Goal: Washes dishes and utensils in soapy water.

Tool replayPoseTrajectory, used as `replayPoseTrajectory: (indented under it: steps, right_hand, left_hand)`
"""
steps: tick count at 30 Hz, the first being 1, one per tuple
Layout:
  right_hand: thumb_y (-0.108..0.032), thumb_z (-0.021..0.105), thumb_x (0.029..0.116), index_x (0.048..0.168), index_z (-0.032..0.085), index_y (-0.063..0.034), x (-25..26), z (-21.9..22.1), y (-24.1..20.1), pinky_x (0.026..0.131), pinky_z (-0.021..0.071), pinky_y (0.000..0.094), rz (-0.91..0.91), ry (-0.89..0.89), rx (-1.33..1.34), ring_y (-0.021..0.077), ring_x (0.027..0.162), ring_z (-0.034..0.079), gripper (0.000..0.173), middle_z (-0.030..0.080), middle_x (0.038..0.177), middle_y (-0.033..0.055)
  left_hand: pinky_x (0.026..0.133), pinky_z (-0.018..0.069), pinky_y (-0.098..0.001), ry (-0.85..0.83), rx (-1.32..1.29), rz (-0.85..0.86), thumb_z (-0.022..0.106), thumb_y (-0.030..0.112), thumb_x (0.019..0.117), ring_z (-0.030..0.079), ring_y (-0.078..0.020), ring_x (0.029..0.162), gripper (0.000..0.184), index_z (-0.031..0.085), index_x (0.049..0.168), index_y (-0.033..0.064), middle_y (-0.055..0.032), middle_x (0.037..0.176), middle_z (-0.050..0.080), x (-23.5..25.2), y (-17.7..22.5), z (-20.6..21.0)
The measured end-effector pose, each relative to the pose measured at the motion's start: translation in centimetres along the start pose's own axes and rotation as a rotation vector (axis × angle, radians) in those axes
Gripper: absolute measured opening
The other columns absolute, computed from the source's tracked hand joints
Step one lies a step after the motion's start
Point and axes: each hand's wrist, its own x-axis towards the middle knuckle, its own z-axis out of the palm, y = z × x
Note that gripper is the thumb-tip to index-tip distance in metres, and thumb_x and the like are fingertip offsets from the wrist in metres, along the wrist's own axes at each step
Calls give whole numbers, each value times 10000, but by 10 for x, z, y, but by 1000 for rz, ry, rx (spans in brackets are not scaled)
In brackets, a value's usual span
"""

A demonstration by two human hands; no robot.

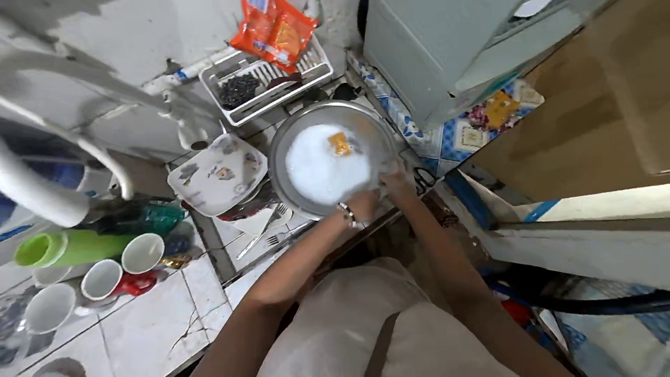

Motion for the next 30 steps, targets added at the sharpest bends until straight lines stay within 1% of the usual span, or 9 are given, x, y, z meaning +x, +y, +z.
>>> replayPoseTrajectory:
  steps: [6,9,12,15,17,19,25,28,30]
  right_hand:
    - [44,697,896,1007,767,-8,10,-10,59,1135,419,578,-111,173,162,420,1373,500,141,531,1479,219]
    - [60,691,870,1234,643,65,-11,-1,80,993,541,570,42,279,451,428,1259,597,366,438,1537,260]
    - [-53,602,991,1454,447,60,-32,-3,84,1101,473,507,368,183,407,416,1332,550,502,455,1508,297]
    - [-49,466,1051,1455,488,69,-36,12,82,1176,398,462,448,12,213,374,1409,492,421,493,1506,259]
    - [-30,470,1041,1422,541,61,-31,31,86,1160,417,469,434,42,123,376,1390,515,398,523,1485,253]
    - [-22,458,1044,1423,534,59,-28,31,82,1140,431,502,453,-14,94,403,1372,520,395,526,1466,272]
    - [-137,588,1018,1562,276,14,-60,6,76,1060,487,549,620,-238,367,426,1260,607,646,567,1395,290]
    - [-242,690,977,1520,347,11,-99,2,77,1020,506,544,701,-10,565,407,1180,649,691,637,1286,271]
    - [-323,777,916,1521,360,28,-118,-6,64,1001,517,541,713,170,601,398,1139,666,814,654,1262,267]
  left_hand:
    - [942,474,-632,-135,174,-52,419,373,1104,653,-466,1068,523,678,1122,-81,-305,1080,679,-23,-9,-2]
    - [1027,425,-664,-232,293,-302,367,426,1111,592,-500,1219,585,650,1231,-72,-326,1242,641,-59,-18,-7]
    - [1086,381,-661,-243,426,-528,455,476,1077,509,-495,1328,633,588,1318,-94,-331,1365,568,-60,-43,-23]
    - [1134,313,-664,-66,429,-545,665,365,987,400,-520,1402,690,455,1455,-96,-362,1485,437,-19,-67,-39]
    - [1115,371,-655,108,289,-428,756,473,905,359,-526,1437,961,251,1617,72,-349,1606,254,18,-55,-46]
    - [1064,407,-689,228,249,-284,795,531,848,330,-530,1449,966,291,1625,256,-281,1655,200,58,-38,-35]
    - [1113,359,-677,150,395,-233,623,141,989,193,-515,1515,609,423,1562,189,-241,1681,162,88,-43,2]
    - [1145,358,-622,321,256,-369,703,322,965,368,-477,1451,725,376,1564,75,-291,1580,357,71,-66,-12]
    - [1173,301,-638,293,241,-541,649,429,984,290,-523,1475,796,297,1599,69,-364,1603,234,67,-70,-9]
